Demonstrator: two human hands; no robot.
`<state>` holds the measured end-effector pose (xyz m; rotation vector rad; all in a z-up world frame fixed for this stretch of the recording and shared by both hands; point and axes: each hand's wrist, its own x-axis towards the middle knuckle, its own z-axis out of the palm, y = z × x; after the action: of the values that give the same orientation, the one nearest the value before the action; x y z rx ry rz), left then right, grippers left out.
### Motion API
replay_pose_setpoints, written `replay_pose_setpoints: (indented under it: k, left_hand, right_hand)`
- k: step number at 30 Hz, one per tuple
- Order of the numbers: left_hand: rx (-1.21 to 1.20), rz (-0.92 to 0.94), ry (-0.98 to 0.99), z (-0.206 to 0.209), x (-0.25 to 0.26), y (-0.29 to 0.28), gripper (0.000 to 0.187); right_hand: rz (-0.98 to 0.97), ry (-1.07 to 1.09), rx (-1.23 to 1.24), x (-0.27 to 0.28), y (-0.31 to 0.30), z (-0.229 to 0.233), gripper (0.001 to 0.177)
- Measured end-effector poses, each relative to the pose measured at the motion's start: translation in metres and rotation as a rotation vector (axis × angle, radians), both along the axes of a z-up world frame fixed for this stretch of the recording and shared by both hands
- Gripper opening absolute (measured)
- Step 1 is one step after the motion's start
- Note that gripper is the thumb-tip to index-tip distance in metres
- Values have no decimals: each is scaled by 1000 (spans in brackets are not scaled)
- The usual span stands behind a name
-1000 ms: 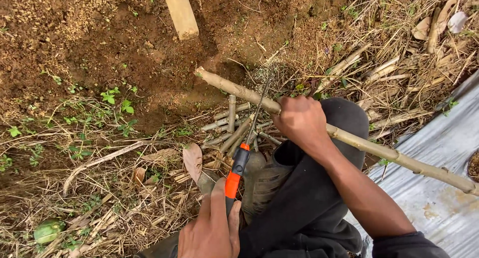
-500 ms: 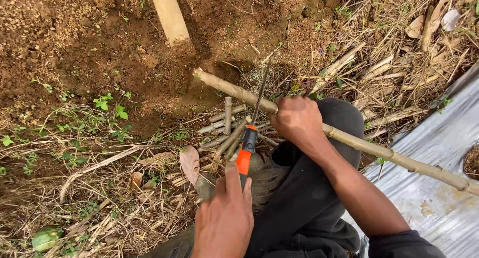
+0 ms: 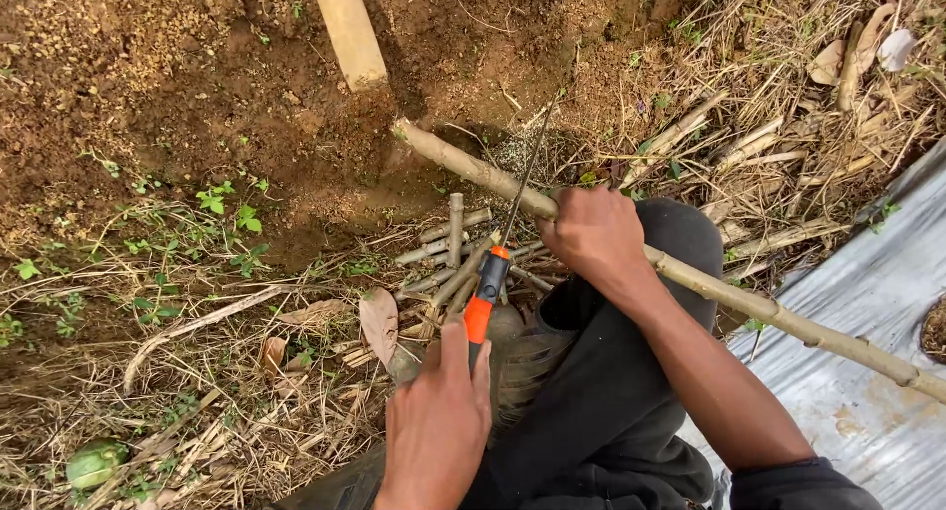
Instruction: The person sits on the ground and uses a hand saw to cut a long wooden stick into smaller pieces. The cut pieces fall onto a pile of similar sticks on the ground.
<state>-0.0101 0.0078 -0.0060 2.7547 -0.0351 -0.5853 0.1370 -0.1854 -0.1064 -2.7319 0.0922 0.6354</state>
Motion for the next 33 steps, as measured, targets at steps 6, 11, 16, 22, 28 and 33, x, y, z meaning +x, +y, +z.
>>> replay_pose_setpoints:
  k: [6, 11, 16, 22, 28, 33]
  left_hand:
    - [187, 101, 137, 1, -8, 6, 43]
    - [-111, -11, -46, -22, 34, -2, 22]
    - [45, 22, 27, -3, -4, 12, 31]
    - [-34, 39, -27, -43, 6, 14, 32]
    - [-183, 1, -128, -42, 15, 14, 19]
    - [-19, 62, -54, -22, -22, 38, 33]
  right_hand:
    - [69, -49, 8, -10, 1, -9, 37]
    - [49, -158, 31, -6, -6, -19, 29]
    - [2, 29, -14, 8, -2, 3, 32]
    - [99, -16, -21, 0, -1, -8, 33]
    - [75, -53, -47, 1, -6, -7, 37]
    - [37, 31, -74, 5, 1, 4, 36]
